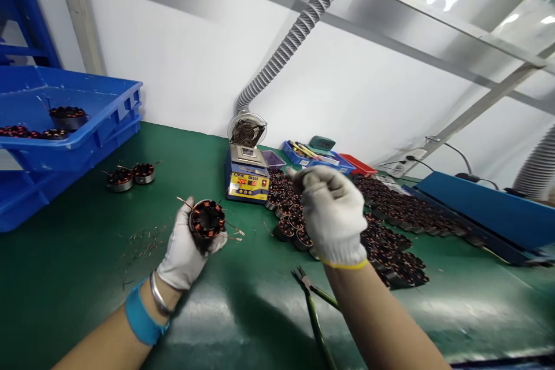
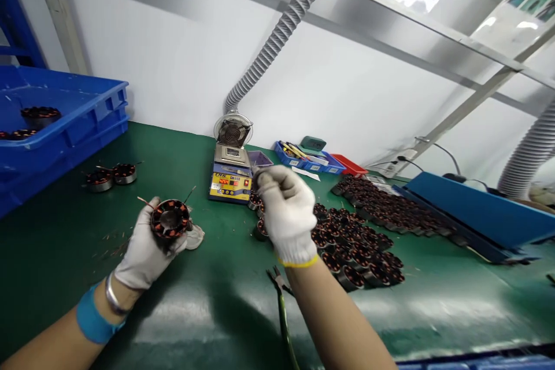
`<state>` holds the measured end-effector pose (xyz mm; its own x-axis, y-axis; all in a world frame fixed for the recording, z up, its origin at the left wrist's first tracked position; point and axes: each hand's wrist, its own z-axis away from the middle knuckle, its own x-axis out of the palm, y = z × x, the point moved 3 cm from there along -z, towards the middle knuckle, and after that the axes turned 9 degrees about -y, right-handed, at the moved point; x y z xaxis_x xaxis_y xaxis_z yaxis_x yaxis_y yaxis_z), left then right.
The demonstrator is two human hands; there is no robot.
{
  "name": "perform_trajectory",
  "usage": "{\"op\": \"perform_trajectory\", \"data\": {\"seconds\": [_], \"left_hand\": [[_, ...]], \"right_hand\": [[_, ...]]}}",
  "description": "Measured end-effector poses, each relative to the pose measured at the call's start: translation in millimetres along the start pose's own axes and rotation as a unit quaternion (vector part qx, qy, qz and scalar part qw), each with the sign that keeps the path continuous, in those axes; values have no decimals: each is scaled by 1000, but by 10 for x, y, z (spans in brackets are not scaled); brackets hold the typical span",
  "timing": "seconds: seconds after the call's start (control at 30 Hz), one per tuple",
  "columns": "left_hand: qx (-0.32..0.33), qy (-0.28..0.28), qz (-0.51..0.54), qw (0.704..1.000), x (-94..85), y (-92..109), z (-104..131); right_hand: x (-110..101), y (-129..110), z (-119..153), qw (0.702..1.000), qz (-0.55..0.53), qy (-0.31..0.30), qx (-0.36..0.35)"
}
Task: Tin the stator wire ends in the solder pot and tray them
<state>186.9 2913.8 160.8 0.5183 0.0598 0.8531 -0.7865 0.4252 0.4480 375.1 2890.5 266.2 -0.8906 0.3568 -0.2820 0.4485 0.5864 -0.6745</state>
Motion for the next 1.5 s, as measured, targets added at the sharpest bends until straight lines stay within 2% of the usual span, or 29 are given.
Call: {"op": "perform_trajectory", "data": {"seconds": [0.1, 0.17, 0.23, 0.3, 0.37, 0.4, 0.47, 0.5, 0.53, 0.57, 0.6, 0.63, 0.67, 0.7, 0.77, 0.8, 0.83, 0.9, 0.97, 1.07, 1.23, 1.33, 1.4, 1.5], "left_hand": [[12, -14, 16, 1000, 36, 48, 5], [14, -22, 22, 999, 71, 60, 35], [18, 1, 28, 999, 82, 51, 62], [29, 28, 30, 999, 73, 25, 73], [56, 35, 19, 998, 60, 1, 69], [76, 37, 14, 996, 52, -6, 65], [112, 42, 17, 993, 38, -11, 58], [121, 44, 30, 991, 33, -10, 56], [126, 44, 46, 990, 31, -5, 54], [125, 41, 61, 989, 33, 4, 52], [119, 35, 71, 990, 39, 17, 51], [113, 29, 75, 990, 46, 34, 51], [103, 22, 73, 992, 54, 52, 54], [89, 13, 66, 994, 66, 67, 58], [60, -1, 51, 997, 89, 82, 74], [49, -5, 47, 998, 99, 83, 83], [40, -10, 44, 998, 106, 79, 91], [35, -15, 41, 998, 108, 61, 100], [38, -25, 39, 998, 102, 37, 95], [41, -34, 44, 998, 85, 9, 74], [26, -39, 61, 997, 27, 27, 44], [-62, -124, 0, 990, -10, 36, 19], [-130, -199, -42, 970, -25, 32, 23], [-144, -284, -23, 948, 11, 39, 55]], "right_hand": [[159, 100, 255, 974, 129, -180, -39], [322, 196, 460, 959, 137, -246, 10], [497, 298, 621, 952, 50, -273, 133], [674, 362, 724, 923, -84, -275, 254], [800, 368, 758, 902, -176, -246, 307], [832, 356, 757, 903, -189, -231, 308], [825, 299, 739, 934, -156, -200, 250], [793, 245, 729, 957, -115, -194, 181], [753, 171, 725, 975, -62, -200, 80], [711, 86, 738, 976, -7, -213, -38], [672, 12, 768, 961, 40, -230, -151], [632, -37, 800, 939, 67, -244, -235], [590, -53, 817, 928, 73, -247, -271], [546, -37, 806, 937, 65, -230, -255], [470, 65, 739, 979, 43, -154, -124], [455, 125, 707, 990, 43, -124, -52], [459, 174, 677, 992, 52, -113, 3], [505, 222, 620, 988, 67, -132, 45], [554, 216, 572, 987, 58, -151, 21], [587, 181, 533, 988, 29, -148, -32], [567, 135, 453, 981, 55, -180, -56], [483, 67, 342, 965, 116, -218, -86], [409, 3, 256, 949, 161, -247, -113], [306, -144, 128, 926, 224, -255, -164]]}}
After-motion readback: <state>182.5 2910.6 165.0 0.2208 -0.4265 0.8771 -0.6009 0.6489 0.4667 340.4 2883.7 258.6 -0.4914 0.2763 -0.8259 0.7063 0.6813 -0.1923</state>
